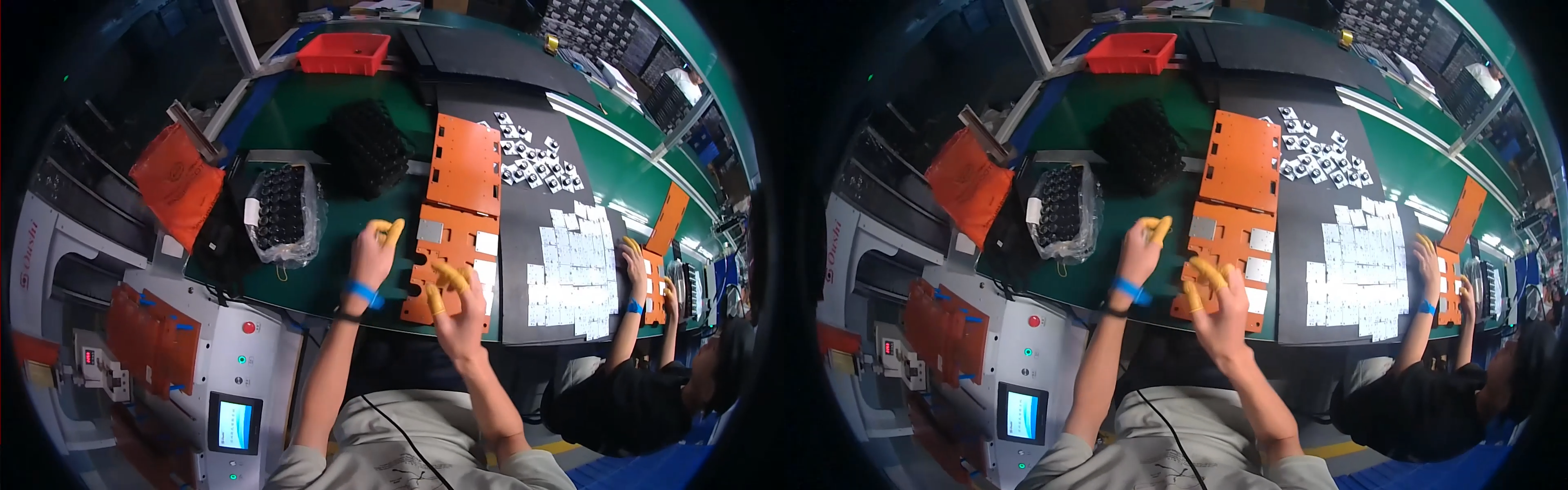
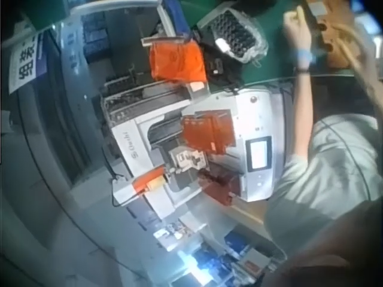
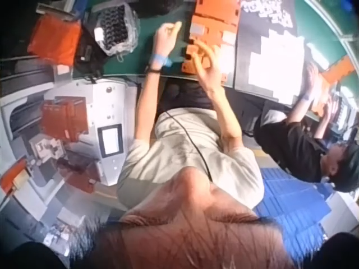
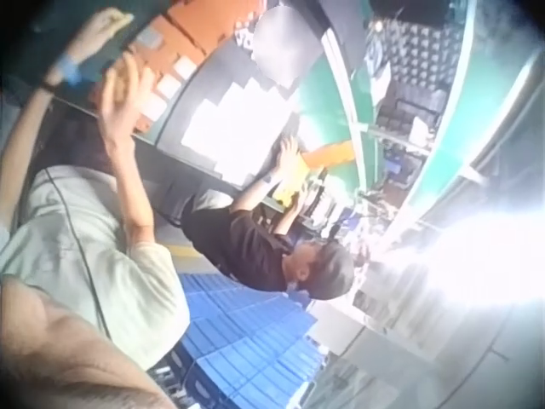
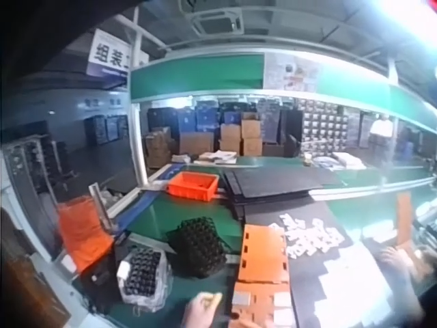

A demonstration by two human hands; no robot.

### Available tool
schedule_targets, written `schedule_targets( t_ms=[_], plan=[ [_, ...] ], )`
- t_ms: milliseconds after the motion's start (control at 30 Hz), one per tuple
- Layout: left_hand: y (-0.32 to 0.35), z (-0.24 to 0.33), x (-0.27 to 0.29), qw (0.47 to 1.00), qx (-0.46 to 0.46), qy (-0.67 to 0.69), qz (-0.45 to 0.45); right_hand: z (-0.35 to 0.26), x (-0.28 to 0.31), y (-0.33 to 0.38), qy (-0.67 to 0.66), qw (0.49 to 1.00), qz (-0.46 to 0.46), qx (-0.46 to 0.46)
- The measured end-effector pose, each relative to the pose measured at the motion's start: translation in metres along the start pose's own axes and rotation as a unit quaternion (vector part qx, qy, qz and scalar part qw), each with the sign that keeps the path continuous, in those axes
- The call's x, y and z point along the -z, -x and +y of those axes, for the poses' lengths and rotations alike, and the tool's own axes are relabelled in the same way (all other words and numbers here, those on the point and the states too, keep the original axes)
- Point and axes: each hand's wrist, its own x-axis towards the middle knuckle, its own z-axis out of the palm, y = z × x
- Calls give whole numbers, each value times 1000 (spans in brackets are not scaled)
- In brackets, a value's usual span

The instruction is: Manually placing small white components onto orange panels and operating a robotic assembly machine on a factory line.

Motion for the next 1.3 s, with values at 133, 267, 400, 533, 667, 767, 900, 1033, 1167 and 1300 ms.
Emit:
schedule_targets(
  t_ms=[133,267,400,533,667,767,900,1033,1167,1300],
  plan=[
    [73,48,45,878,230,400,-126,-18,-22,-26,70,958,-229,155],
    [105,22,87,852,257,444,-105,-23,-58,-28,45,912,-313,261],
    [126,4,134,833,220,486,-147,-33,-88,-36,-69,892,-405,190],
    [143,-24,165,788,234,555,-130,-42,-114,-42,-180,856,-453,174],
    [159,-71,171,758,222,609,-67,-57,-148,-55,-199,825,-486,208],
    [157,-55,179,793,192,578,-27,-41,-191,-99,-229,887,-400,30],
    [166,-55,185,772,185,608,5,-16,-242,-152,109,966,-157,175],
    [174,-53,187,795,153,587,8,-14,-267,-165,249,929,-197,190],
    [172,-43,184,830,138,540,16,-15,-279,-172,274,919,-246,145],
    [166,-42,178,837,127,532,1,-22,-282,-168,310,905,-216,195]
  ],
)
